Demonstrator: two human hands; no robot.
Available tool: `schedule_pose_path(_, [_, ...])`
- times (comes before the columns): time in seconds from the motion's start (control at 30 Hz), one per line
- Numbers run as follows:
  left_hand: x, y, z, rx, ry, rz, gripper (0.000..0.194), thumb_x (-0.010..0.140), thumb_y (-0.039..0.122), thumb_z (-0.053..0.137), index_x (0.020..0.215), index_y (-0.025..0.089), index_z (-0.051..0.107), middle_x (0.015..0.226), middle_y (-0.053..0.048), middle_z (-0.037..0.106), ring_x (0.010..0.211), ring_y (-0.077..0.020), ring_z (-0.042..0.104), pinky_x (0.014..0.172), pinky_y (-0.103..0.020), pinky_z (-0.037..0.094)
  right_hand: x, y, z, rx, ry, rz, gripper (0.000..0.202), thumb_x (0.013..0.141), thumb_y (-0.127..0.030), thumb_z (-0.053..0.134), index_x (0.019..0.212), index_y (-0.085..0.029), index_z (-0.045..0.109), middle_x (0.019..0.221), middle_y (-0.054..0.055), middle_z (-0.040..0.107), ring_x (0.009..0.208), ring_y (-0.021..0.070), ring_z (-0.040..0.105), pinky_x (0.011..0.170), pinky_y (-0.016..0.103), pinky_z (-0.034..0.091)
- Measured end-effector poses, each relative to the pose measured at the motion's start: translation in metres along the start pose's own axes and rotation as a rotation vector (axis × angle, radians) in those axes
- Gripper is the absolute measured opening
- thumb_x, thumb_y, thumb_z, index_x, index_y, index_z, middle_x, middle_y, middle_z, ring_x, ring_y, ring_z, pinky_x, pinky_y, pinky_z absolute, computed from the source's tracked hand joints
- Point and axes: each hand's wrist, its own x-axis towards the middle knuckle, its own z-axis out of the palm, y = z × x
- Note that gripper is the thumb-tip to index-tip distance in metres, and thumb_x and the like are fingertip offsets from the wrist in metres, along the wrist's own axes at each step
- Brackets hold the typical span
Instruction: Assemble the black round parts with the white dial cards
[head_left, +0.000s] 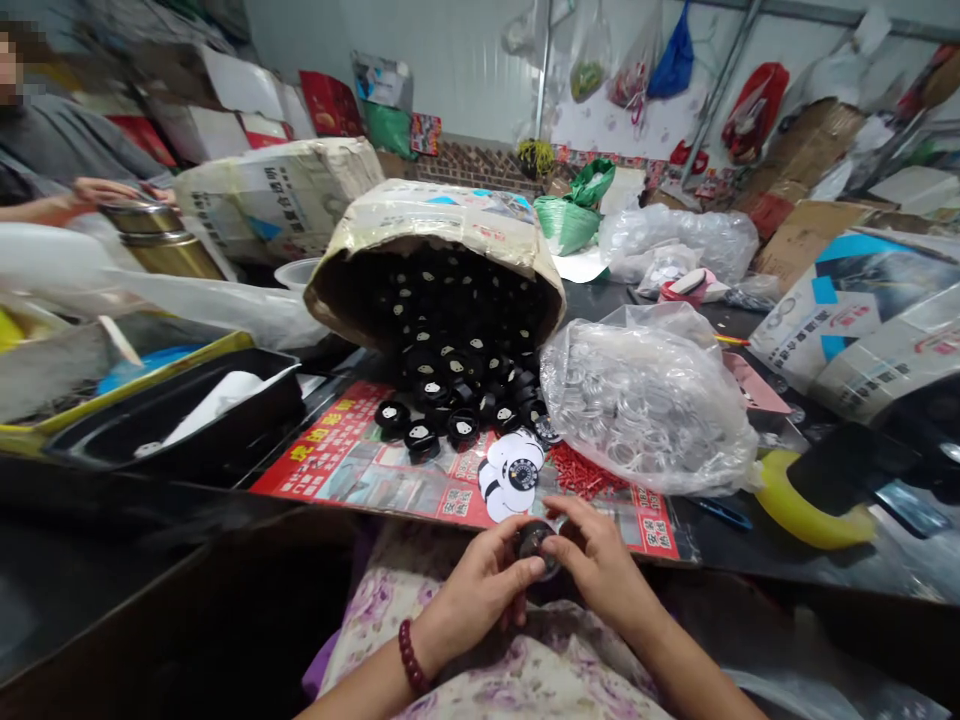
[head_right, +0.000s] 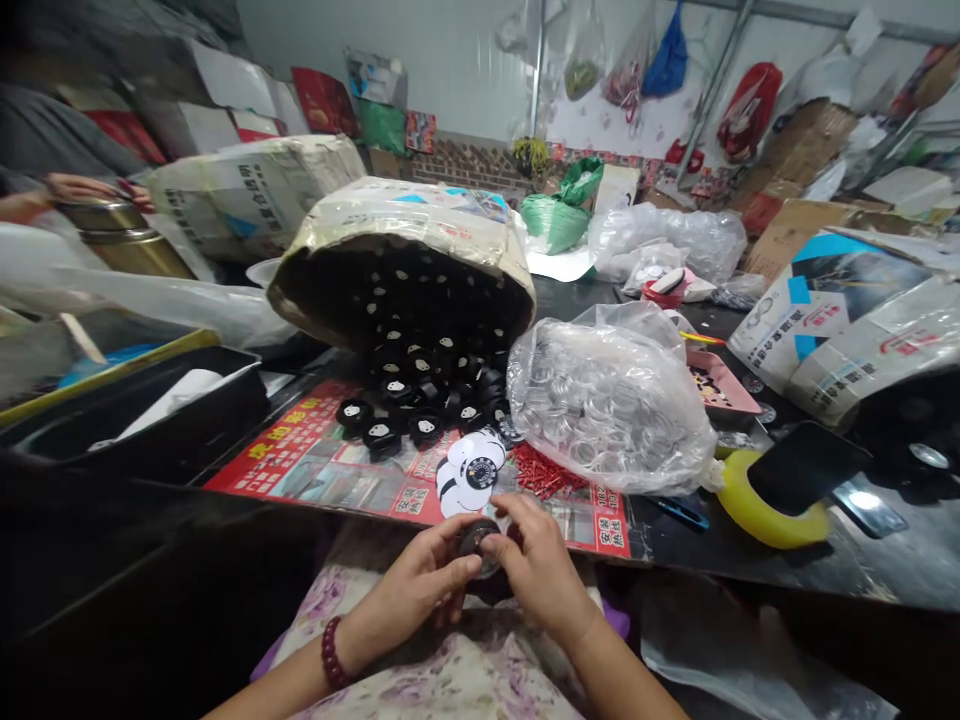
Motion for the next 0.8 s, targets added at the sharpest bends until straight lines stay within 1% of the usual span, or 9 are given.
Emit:
schedule_pose_path(0.1, [-0.003,0.001,0.002,0.06,-0.009,0.012,0.035,0.082,0.039,0.057,0.11,0.019,0.053,0.067,0.003,0.056,0.033,-0.0049,0.043,0.032,-0.017,0.033,-0.003,0.004,0.0,0.104,-0.086,0.098,0.019,0.084,-0.022,0.053,0.1,-0.018,0.063,0.092,0.003,0.066,0.087,0.0192,0.06,0.079,0.032,0.046])
schedule_pose_path(0.17, [-0.003,0.001,0.003,0.102,0.008,0.042,0.033,0.082,0.039,0.056,0.108,0.019,0.055,0.066,0.003,0.056,0.035,-0.0057,0.042,0.034,-0.018,0.034,-0.005,0.003,0.003,0.159,-0.066,0.115,0.015,0.084,-0.024,0.052,0.092,-0.017,0.063,0.086,0.003,0.066,0.084,0.0188,0.06,0.076,0.031,0.046])
schedule_pose_path(0.23, [-0.003,0.0,0.004,0.132,0.051,0.107,0.031,0.079,0.037,0.059,0.104,0.018,0.059,0.07,0.0,0.06,0.047,-0.0096,0.05,0.044,-0.02,0.041,-0.005,0.003,0.007,0.201,-0.013,0.129,0.013,0.083,-0.025,0.053,0.087,-0.016,0.062,0.082,0.002,0.064,0.079,0.0178,0.059,0.071,0.028,0.046])
schedule_pose_path(0.3, [-0.001,0.0,0.004,0.131,0.103,0.168,0.031,0.076,0.035,0.063,0.101,0.017,0.062,0.078,-0.003,0.064,0.066,-0.0155,0.057,0.06,-0.023,0.047,-0.003,0.003,0.011,0.229,0.018,0.132,0.012,0.082,-0.026,0.054,0.085,-0.016,0.061,0.079,0.002,0.064,0.077,0.0171,0.058,0.069,0.027,0.045])
schedule_pose_path(0.4, [-0.001,0.0,0.002,0.09,0.155,0.188,0.032,0.074,0.034,0.064,0.101,0.016,0.064,0.085,-0.005,0.066,0.081,-0.0201,0.058,0.073,-0.027,0.047,0.001,0.005,0.013,0.273,-0.029,0.117,0.013,0.082,-0.024,0.053,0.089,-0.017,0.063,0.084,0.003,0.065,0.082,0.0182,0.059,0.076,0.03,0.046])
schedule_pose_path(0.5, [-0.002,-0.002,0.0,0.024,0.208,0.156,0.03,0.075,0.034,0.063,0.1,0.018,0.065,0.085,-0.005,0.066,0.082,-0.0208,0.058,0.074,-0.028,0.047,-0.001,0.007,0.014,0.33,-0.099,0.097,0.026,0.082,-0.022,0.055,0.107,-0.02,0.06,0.105,0.005,0.065,0.101,0.0212,0.058,0.09,0.035,0.044])
schedule_pose_path(0.57, [-0.002,-0.004,-0.001,0.014,0.241,0.148,0.028,0.075,0.034,0.062,0.098,0.019,0.065,0.085,-0.005,0.066,0.082,-0.0213,0.058,0.073,-0.028,0.047,-0.005,0.009,0.016,0.349,-0.09,0.088,0.035,0.08,-0.02,0.056,0.115,-0.022,0.056,0.113,0.005,0.062,0.106,0.0219,0.057,0.093,0.036,0.043])
schedule_pose_path(0.73, [0.0,-0.003,-0.006,0.143,0.208,0.224,0.027,0.078,0.03,0.059,0.101,0.018,0.064,0.087,-0.005,0.065,0.084,-0.0213,0.058,0.077,-0.029,0.046,-0.007,0.004,0.032,0.335,0.004,0.1,0.031,0.078,-0.017,0.055,0.108,-0.022,0.057,0.101,0.004,0.064,0.093,0.0206,0.06,0.082,0.032,0.047])
schedule_pose_path(0.8, [-0.006,0.001,-0.017,0.216,0.195,0.221,0.027,0.08,0.03,0.057,0.104,0.019,0.063,0.09,-0.005,0.066,0.087,-0.0214,0.058,0.08,-0.028,0.045,-0.001,0.001,0.037,0.307,-0.046,0.067,0.03,0.077,-0.016,0.055,0.106,-0.021,0.058,0.098,0.003,0.065,0.091,0.0204,0.06,0.081,0.032,0.047])
